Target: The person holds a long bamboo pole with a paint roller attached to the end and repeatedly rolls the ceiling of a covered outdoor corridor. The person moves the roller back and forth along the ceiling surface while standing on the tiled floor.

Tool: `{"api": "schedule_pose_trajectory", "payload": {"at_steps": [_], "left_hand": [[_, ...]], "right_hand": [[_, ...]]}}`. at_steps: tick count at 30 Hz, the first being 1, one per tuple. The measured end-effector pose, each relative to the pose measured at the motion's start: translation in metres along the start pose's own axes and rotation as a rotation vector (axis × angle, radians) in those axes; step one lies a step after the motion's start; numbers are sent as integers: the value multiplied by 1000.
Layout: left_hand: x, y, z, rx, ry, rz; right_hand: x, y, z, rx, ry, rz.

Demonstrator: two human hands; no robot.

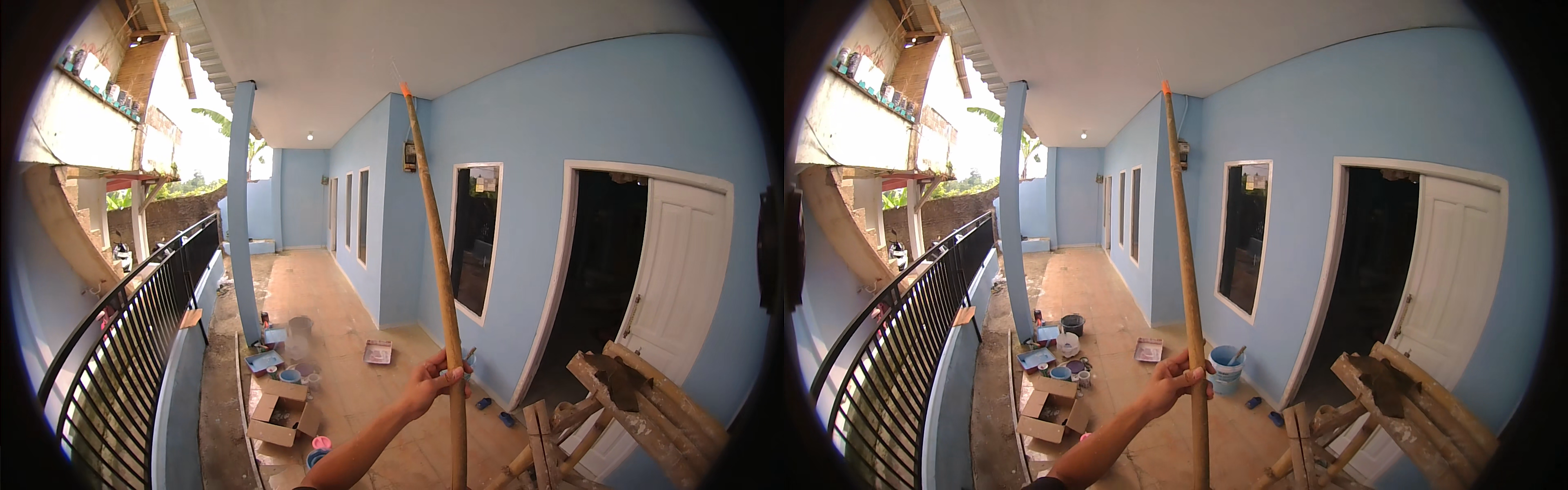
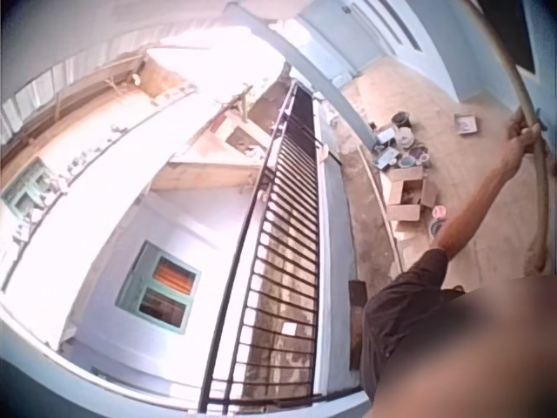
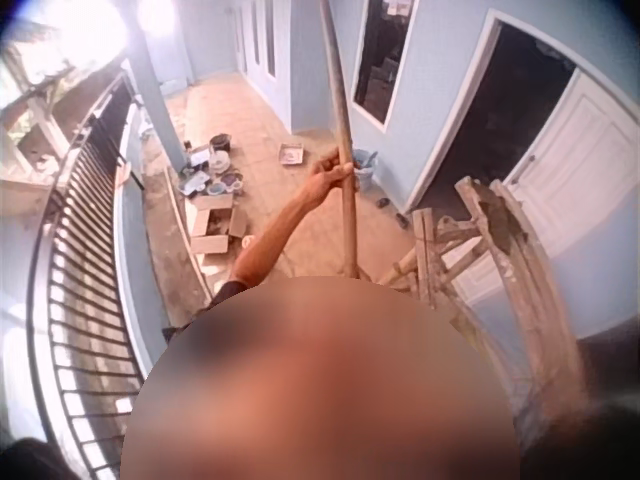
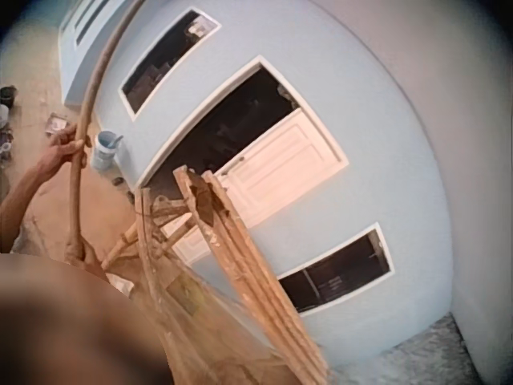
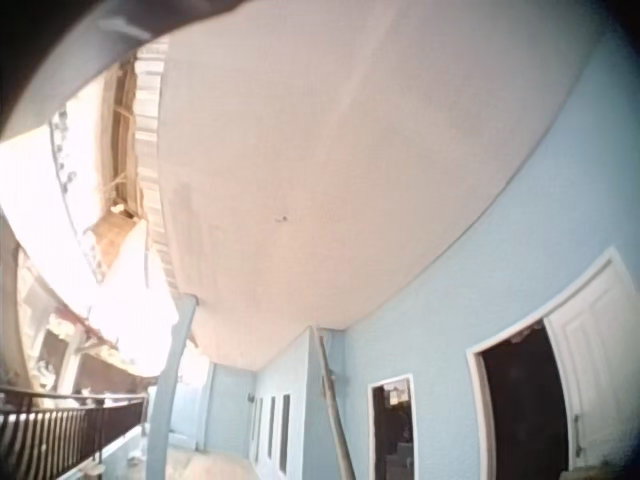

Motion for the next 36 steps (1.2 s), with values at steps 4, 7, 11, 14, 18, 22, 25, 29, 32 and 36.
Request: {"api": "schedule_pose_trajectory", "payload": {"at_steps": [4,7,11,14,18,22,25,29,32,36], "left_hand": [[18,-8,-44,53,-25,38],[17,-21,-73,79,-64,36],[6,-36,-96,99,-69,21],[-15,-49,-101,87,-82,-11],[-71,-75,-106,79,-121,-39],[-152,-111,-100,47,-116,-70],[-207,-145,-112,31,-120,-104],[-259,-182,-134,52,-199,-91],[-277,-203,-146,56,-225,-81],[-276,-216,-156,90,-250,-71]], "right_hand": [[-7,68,-20,132,96,-90],[-12,98,-40,210,156,-188],[-16,80,-47,126,247,-205],[-11,45,-46,154,307,-199],[1,-21,-49,189,157,-106],[19,-95,-82,112,119,-105],[31,-164,-107,121,126,-132],[41,-235,-119,111,119,-113],[47,-270,-118,101,131,-127],[46,-290,-109,134,142,-137]]}}
Point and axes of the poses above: each hand's wrist, its own y-axis away from the middle knuckle, its own x-axis out of the palm, z = x × y, the point moved 5 cm from there along -y, towards the middle knuckle, and after that the axes turned 14 degrees about -x, right-handed, at the moved point
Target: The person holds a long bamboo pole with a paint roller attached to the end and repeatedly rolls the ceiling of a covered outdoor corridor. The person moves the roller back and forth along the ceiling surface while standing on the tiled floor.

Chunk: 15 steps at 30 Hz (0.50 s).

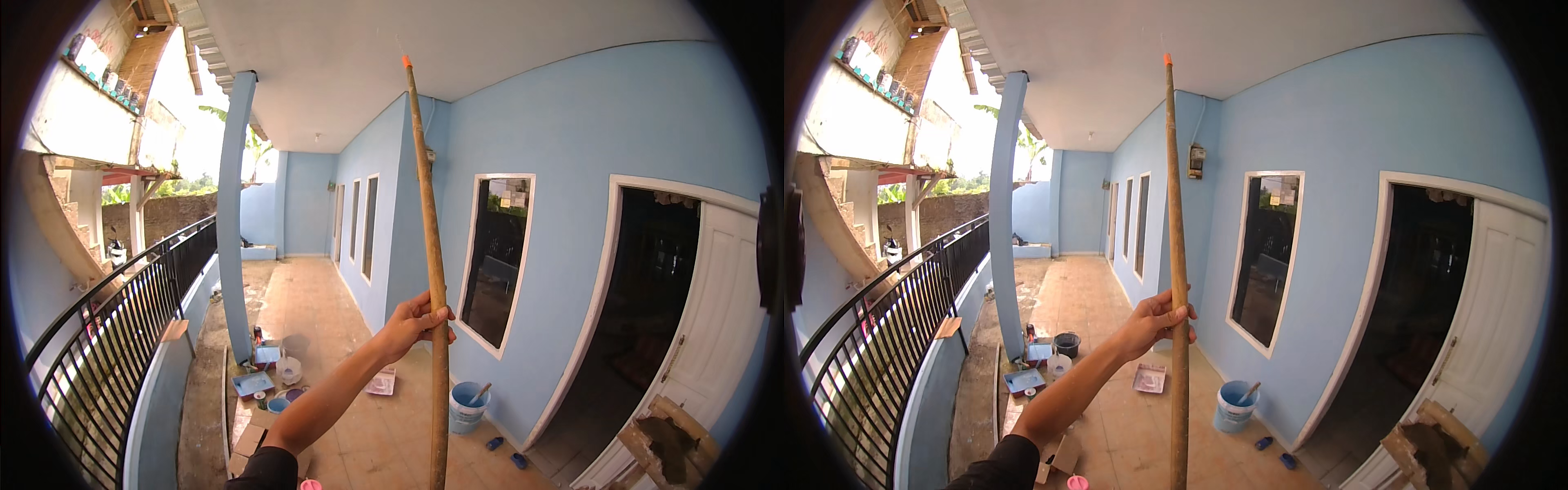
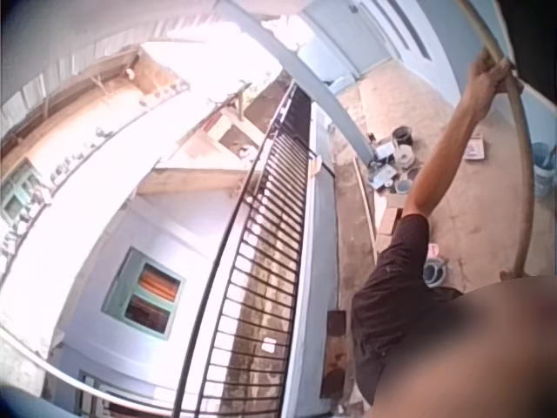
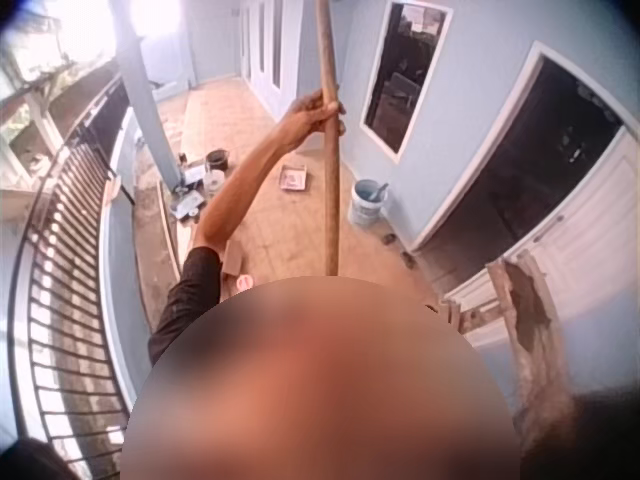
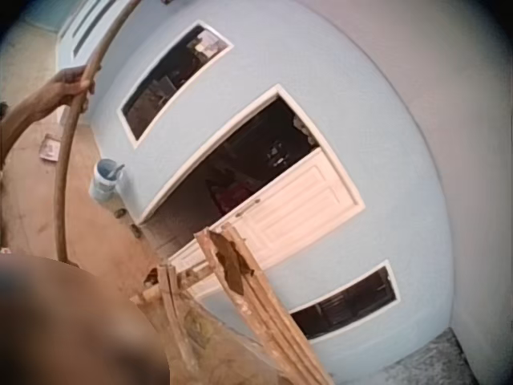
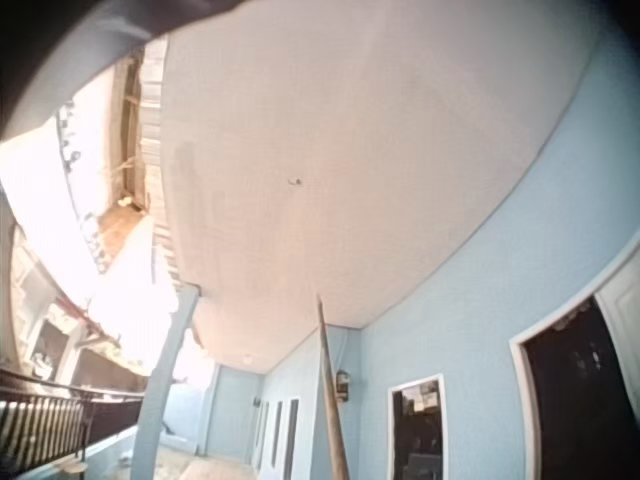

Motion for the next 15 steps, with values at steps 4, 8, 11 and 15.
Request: {"api": "schedule_pose_trajectory", "payload": {"at_steps": [4,8,11,15], "left_hand": [[22,-6,-24,27,-68,2],[71,9,-49,77,-76,20],[111,21,-63,109,-67,13],[143,26,-82,153,-54,-10]], "right_hand": [[-15,4,16,51,26,22],[-45,38,41,-72,48,1],[-79,68,57,-59,72,47],[-101,99,86,-159,68,47]]}}
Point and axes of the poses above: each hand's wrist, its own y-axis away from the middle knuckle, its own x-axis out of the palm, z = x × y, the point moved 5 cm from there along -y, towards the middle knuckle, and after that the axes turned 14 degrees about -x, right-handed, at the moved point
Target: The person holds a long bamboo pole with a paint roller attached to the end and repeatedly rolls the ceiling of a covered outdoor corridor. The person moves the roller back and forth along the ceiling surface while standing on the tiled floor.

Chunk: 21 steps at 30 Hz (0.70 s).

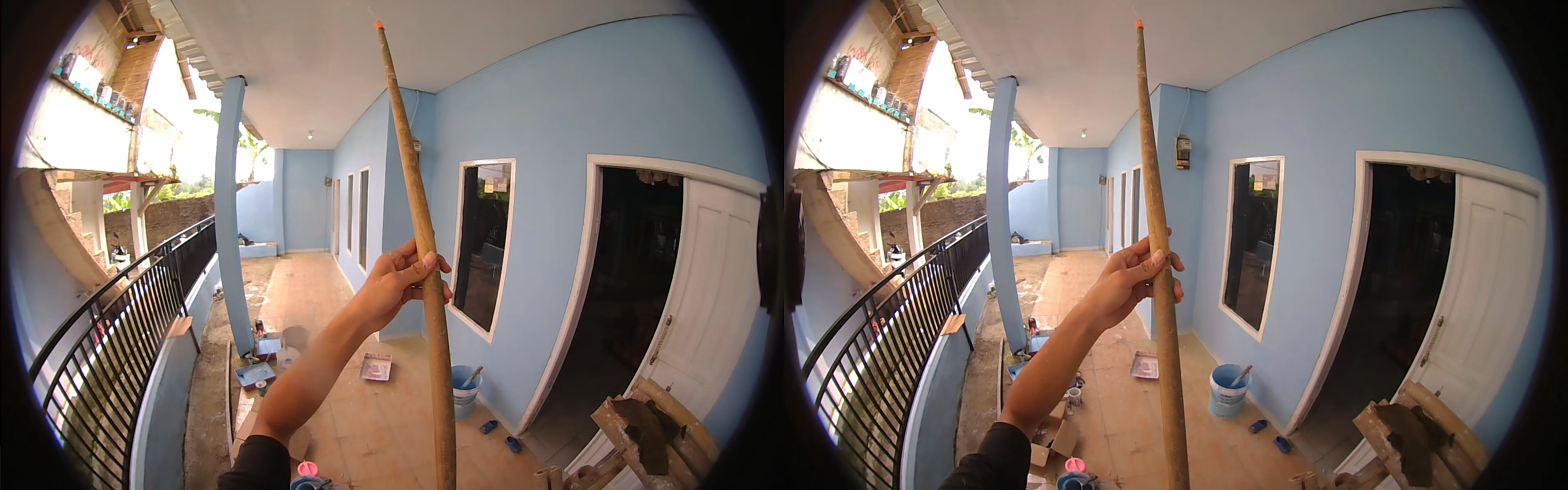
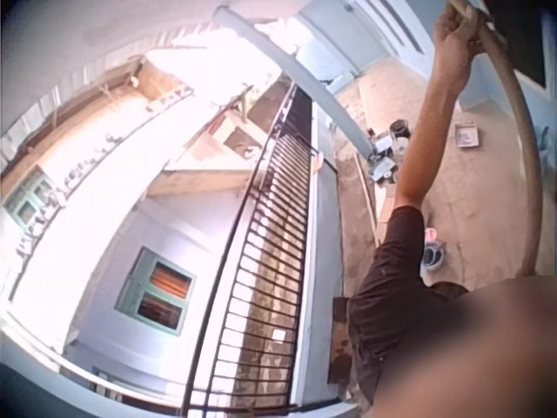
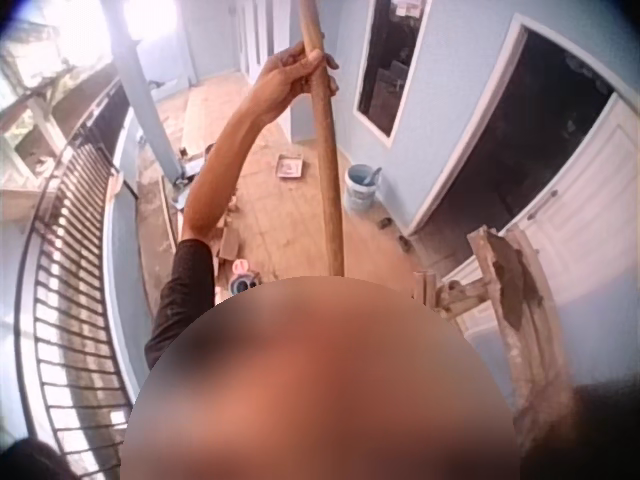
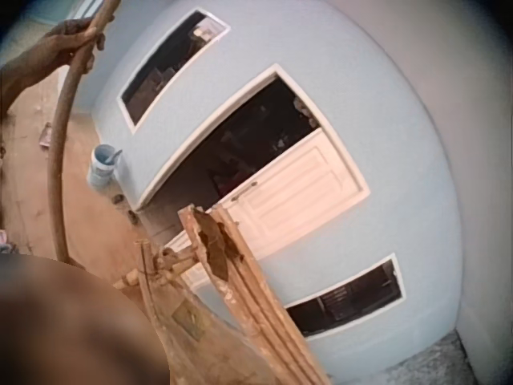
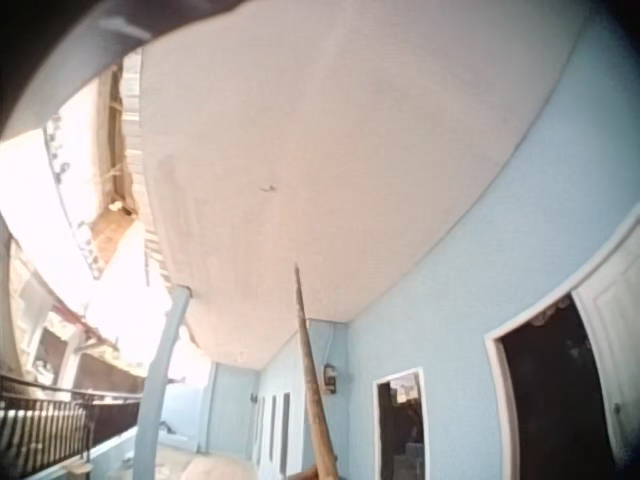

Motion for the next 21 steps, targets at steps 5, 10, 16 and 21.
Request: {"api": "schedule_pose_trajectory", "payload": {"at_steps": [5,10,16,21], "left_hand": [[-5,-17,-31,23,-65,-58],[-49,-54,-55,18,-123,-109],[-147,-110,-57,2,-128,-175],[-233,-165,-55,-28,-121,-272]], "right_hand": [[1,-17,33,-92,-72,-8],[26,-75,49,-191,-176,-3],[75,-170,52,-238,-289,35],[111,-262,37,-313,-275,29]]}}
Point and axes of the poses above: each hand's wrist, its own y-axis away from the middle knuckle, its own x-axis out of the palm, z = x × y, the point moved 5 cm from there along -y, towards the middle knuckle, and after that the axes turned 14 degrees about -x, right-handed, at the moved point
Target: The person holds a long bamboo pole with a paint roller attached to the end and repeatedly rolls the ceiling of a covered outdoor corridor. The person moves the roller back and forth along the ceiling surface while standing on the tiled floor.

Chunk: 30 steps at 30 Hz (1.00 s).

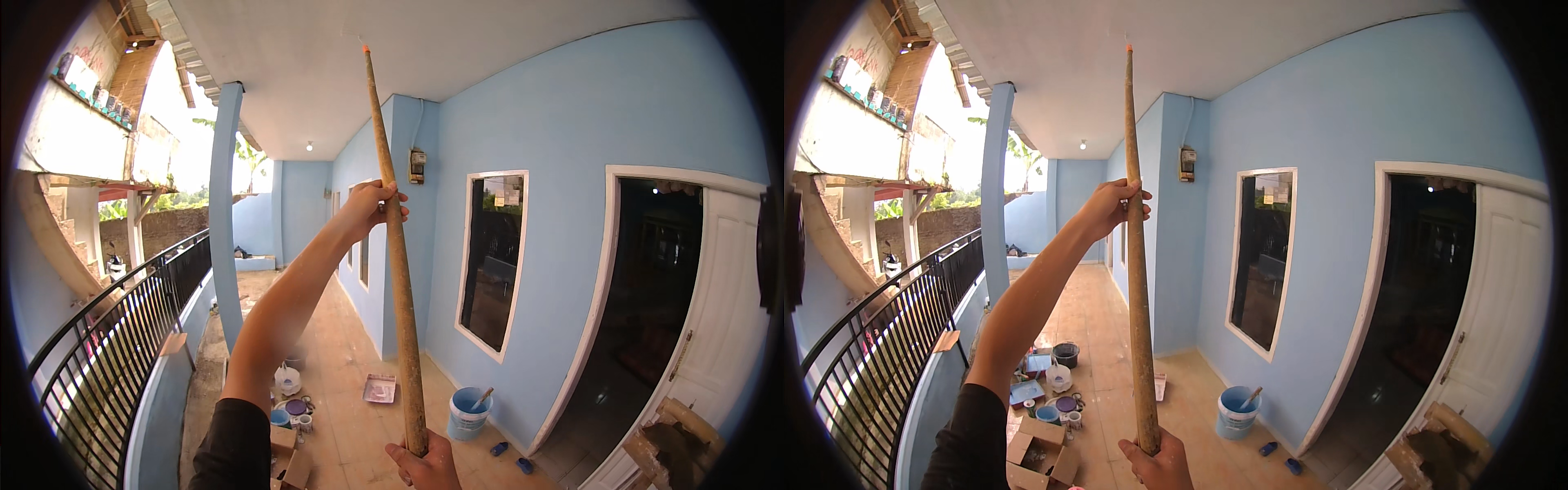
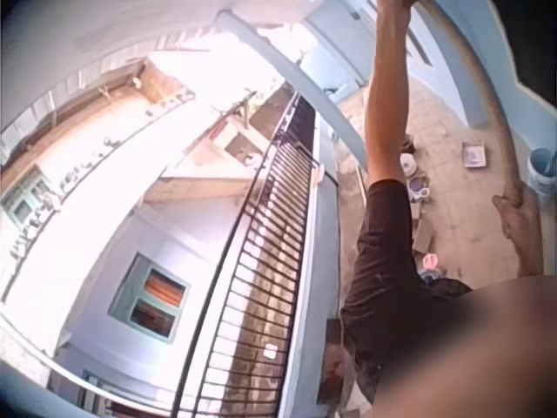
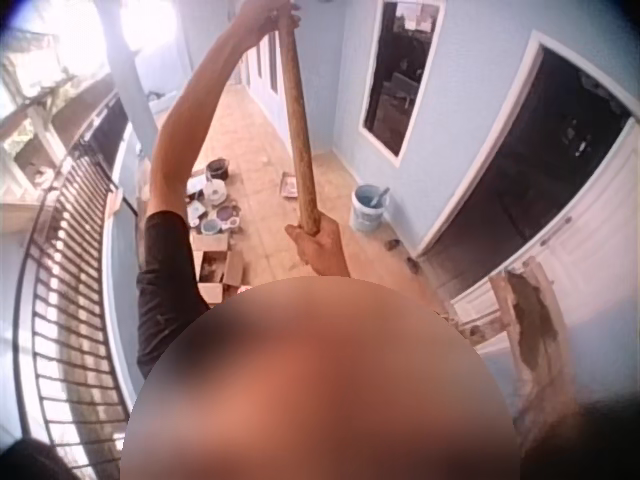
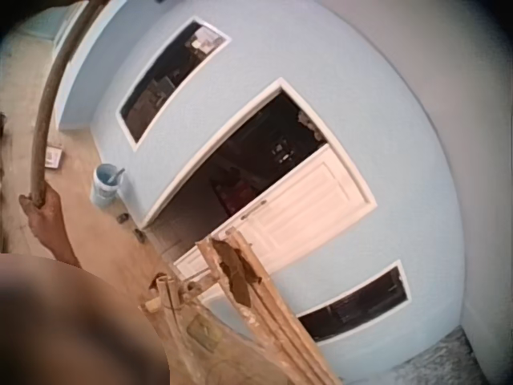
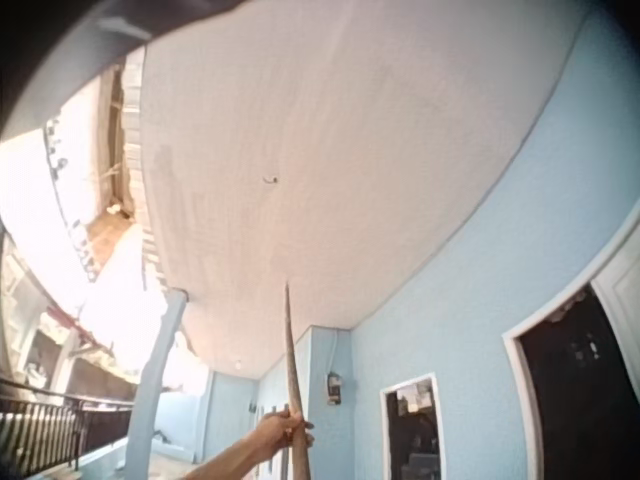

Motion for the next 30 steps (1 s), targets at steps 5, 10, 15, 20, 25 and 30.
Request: {"api": "schedule_pose_trajectory", "payload": {"at_steps": [5,10,15,20,25,30], "left_hand": [[-42,-50,5,-60,41,-136],[-23,-17,14,-43,14,-78],[37,61,-3,-19,-15,-24],[108,162,-18,-18,-21,-6],[186,258,-36,3,-25,48],[233,339,-35,-12,34,87]], "right_hand": [[14,-54,-38,-46,42,-42],[11,-19,-29,-52,43,-57],[-4,60,10,29,20,-73],[-25,165,56,84,41,-74],[-52,271,116,193,41,-79],[-64,352,153,252,97,-79]]}}
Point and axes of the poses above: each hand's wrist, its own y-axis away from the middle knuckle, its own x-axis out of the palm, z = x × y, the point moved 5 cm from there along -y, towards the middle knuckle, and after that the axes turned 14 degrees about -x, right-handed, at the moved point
